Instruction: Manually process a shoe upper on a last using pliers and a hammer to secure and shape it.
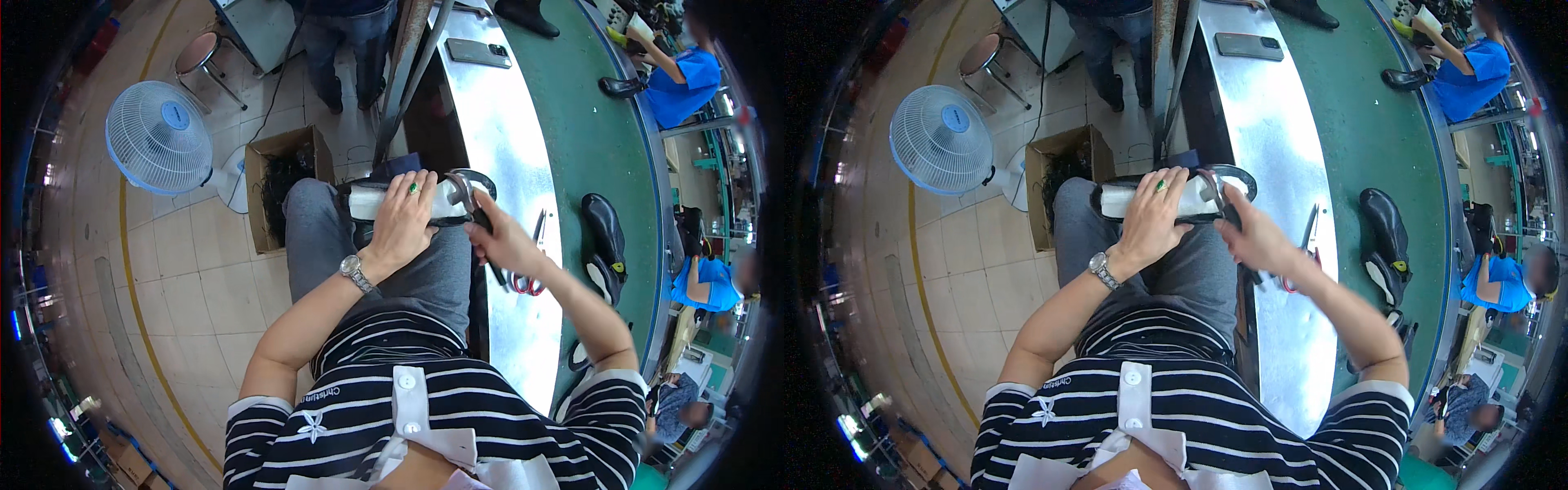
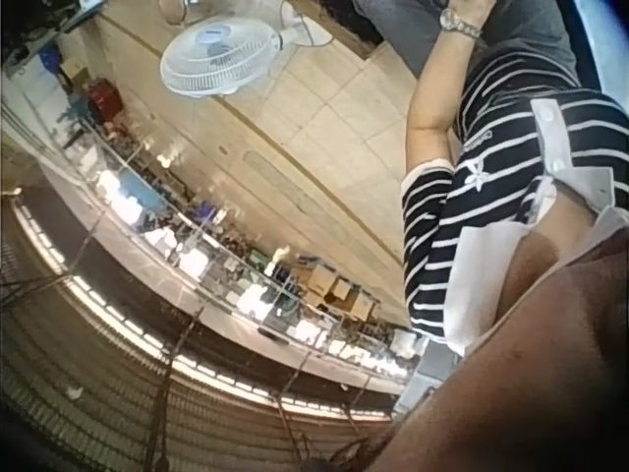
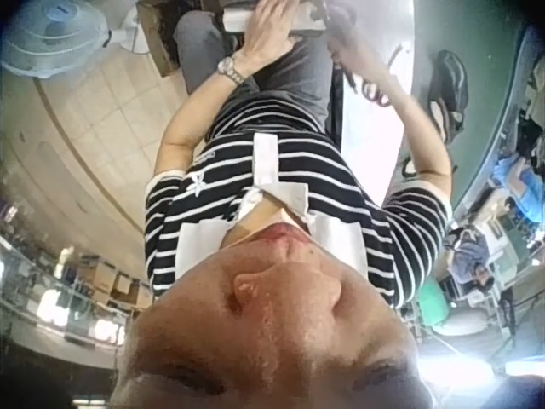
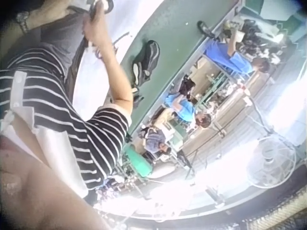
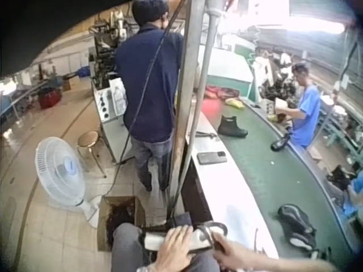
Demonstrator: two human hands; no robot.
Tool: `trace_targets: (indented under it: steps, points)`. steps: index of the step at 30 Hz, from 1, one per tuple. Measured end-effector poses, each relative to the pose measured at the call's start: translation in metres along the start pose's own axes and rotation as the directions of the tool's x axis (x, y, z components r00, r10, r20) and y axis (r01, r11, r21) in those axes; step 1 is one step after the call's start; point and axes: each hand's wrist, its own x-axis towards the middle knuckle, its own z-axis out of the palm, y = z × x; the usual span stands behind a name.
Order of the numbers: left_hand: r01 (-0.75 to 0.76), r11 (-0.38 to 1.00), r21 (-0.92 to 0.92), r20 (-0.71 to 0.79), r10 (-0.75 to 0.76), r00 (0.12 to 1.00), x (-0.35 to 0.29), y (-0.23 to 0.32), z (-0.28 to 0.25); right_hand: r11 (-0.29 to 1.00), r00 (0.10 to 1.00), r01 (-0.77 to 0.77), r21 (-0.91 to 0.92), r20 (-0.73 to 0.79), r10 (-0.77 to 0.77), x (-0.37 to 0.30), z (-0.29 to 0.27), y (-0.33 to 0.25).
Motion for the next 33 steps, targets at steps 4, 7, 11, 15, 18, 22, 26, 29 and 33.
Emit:
trace_targets:
  steps: [4, 7, 11, 15, 18, 22, 26, 29, 33]
  points:
    - [-0.112, 0.993, 0.027, -0.028, 0.113, 0.993, -0.001, -0.001, 0.0, 0.974, 0.949, 0.197, -0.112, -0.227, -0.218, -0.002, 0.028, 0.037]
    - [-0.157, 0.986, 0.062, -0.066, 0.161, 0.985, -0.005, -0.008, 0.007, 0.969, 0.941, 0.193, -0.156, -0.249, -0.228, -0.005, 0.018, 0.029]
    - [-0.216, 0.949, 0.228, -0.114, 0.247, 0.962, -0.009, -0.017, 0.015, 0.774, 0.966, 0.153, -0.615, -0.073, -0.249, -0.021, -0.029, -0.021]
    - [-0.23, 0.931, 0.284, -0.126, 0.274, 0.954, -0.007, -0.015, 0.021, 0.94, 0.856, 0.164, -0.3, -0.43, -0.287, 0.002, -0.006, -0.018]
    - [-0.236, 0.928, 0.288, -0.108, 0.277, 0.955, -0.008, -0.017, 0.023, 0.878, 0.887, 0.119, -0.463, -0.347, -0.303, 0.021, 0.007, 0.01]
    - [-0.196, 0.938, 0.285, -0.146, 0.244, 0.959, -0.009, -0.017, 0.025, 0.954, 0.844, 0.203, -0.22, -0.455, -0.284, 0.005, -0.006, -0.025]
    - [-0.206, 0.94, 0.272, -0.145, 0.252, 0.957, -0.004, -0.012, 0.023, 0.896, 0.893, 0.075, -0.437, -0.37, -0.255, 0.031, 0.0, 0.013]
    - [-0.169, 0.948, 0.268, -0.166, 0.219, 0.962, -0.007, -0.013, 0.022, 0.955, 0.918, 0.15, -0.257, -0.321, -0.231, 0.011, -0.01, -0.027]
    - [-0.172, 0.953, 0.25, -0.171, 0.218, 0.961, -0.003, -0.01, 0.025, 0.787, 0.875, 0.056, -0.614, -0.349, -0.335, 0.033, 0.013, -0.008]
